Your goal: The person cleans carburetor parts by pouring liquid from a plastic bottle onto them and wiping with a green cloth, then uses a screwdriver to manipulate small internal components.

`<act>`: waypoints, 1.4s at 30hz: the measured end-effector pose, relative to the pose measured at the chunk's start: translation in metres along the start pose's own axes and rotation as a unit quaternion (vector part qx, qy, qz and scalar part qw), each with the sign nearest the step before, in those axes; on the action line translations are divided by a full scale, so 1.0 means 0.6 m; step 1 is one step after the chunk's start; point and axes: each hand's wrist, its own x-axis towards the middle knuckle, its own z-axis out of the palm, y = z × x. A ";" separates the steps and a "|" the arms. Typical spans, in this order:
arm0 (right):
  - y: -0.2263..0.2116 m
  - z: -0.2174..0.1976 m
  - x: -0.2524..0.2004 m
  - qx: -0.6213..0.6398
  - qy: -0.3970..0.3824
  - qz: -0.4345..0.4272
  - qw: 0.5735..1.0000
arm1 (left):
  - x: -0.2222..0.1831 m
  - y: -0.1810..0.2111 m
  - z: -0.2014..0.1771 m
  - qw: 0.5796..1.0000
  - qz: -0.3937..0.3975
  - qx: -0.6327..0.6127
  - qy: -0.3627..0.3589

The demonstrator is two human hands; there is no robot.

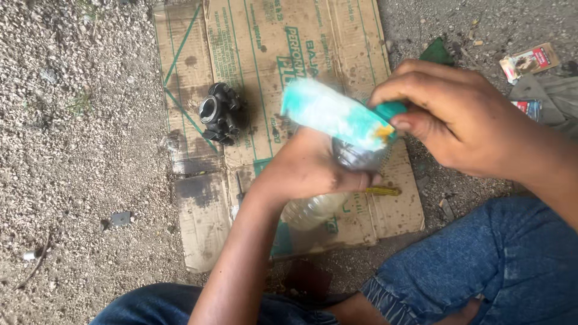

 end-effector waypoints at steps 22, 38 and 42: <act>0.162 0.090 -0.133 0.523 0.228 0.217 0.792 | 0.006 0.022 -0.003 0.996 -0.056 0.061 0.021; 0.336 0.181 -0.156 0.644 0.234 0.382 0.620 | 0.003 0.000 -0.016 0.993 -0.051 0.075 0.070; 0.330 0.167 -0.153 0.670 0.232 0.349 0.613 | 0.004 -0.004 -0.017 0.993 -0.060 0.074 0.071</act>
